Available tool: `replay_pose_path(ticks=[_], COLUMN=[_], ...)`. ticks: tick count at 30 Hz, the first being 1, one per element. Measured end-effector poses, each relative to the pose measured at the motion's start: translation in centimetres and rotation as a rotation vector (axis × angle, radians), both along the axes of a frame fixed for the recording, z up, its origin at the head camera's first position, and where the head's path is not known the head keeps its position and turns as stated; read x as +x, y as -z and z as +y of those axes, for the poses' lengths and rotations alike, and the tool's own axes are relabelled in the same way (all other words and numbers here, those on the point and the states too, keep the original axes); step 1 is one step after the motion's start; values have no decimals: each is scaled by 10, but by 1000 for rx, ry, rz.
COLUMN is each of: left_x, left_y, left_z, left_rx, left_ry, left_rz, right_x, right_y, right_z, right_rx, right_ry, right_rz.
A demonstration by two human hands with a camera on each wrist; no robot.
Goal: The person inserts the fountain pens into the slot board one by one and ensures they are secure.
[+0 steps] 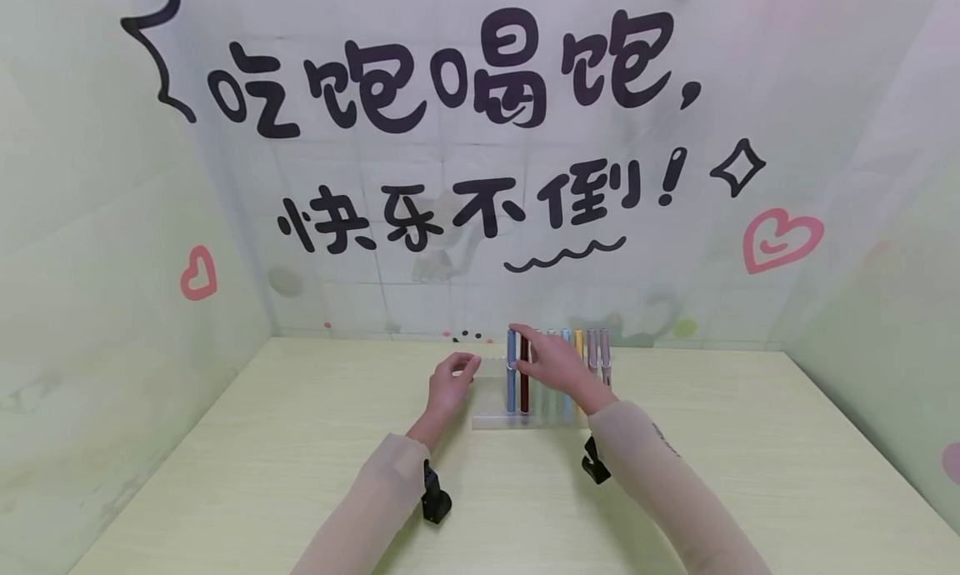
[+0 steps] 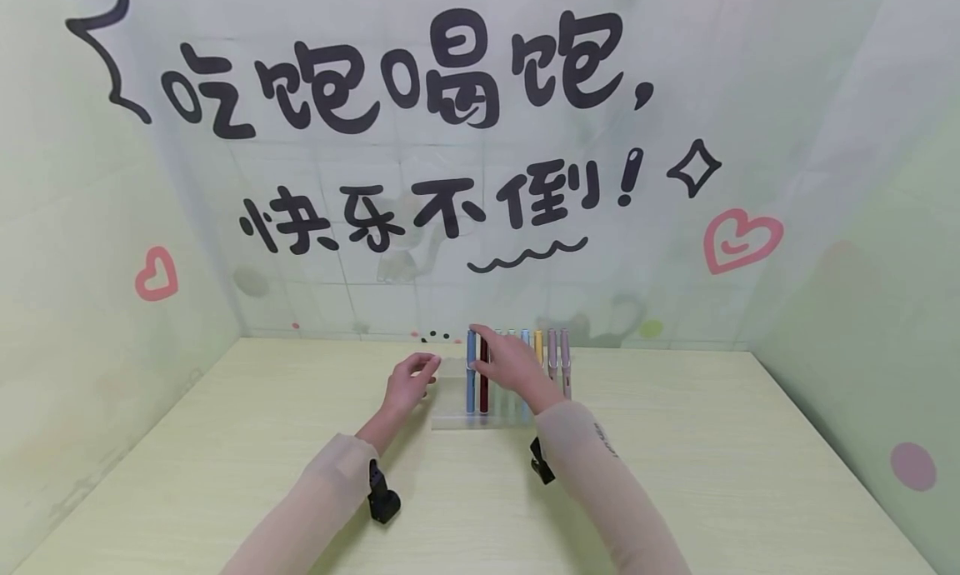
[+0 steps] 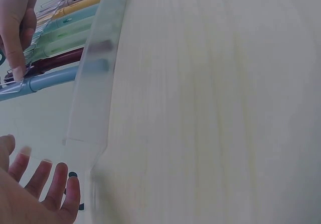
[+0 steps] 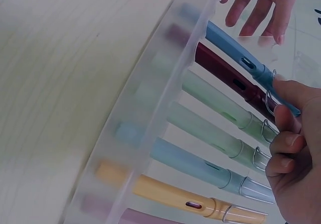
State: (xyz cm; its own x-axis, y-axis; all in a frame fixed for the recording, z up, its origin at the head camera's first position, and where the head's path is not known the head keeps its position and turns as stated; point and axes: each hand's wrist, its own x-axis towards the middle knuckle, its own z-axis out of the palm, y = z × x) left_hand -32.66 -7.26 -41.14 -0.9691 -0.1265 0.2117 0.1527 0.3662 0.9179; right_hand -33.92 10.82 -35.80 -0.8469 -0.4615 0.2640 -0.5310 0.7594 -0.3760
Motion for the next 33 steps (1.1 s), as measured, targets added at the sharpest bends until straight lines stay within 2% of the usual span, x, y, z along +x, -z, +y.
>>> replay_pose_path(ticks=[19, 29, 33], left_x=[-1, -2, -1], left_y=[1, 1, 1], left_z=[-1, -1, -1], left_rx=[-2, 8, 2], left_ry=[3, 2, 5], left_rz=[-15, -9, -4], right_x=[-3, -2, 0], right_y=[1, 1, 0], right_z=[-2, 1, 6], right_rx=[31, 8, -27], right_ry=[6, -14, -17], right_rz=[14, 48, 29])
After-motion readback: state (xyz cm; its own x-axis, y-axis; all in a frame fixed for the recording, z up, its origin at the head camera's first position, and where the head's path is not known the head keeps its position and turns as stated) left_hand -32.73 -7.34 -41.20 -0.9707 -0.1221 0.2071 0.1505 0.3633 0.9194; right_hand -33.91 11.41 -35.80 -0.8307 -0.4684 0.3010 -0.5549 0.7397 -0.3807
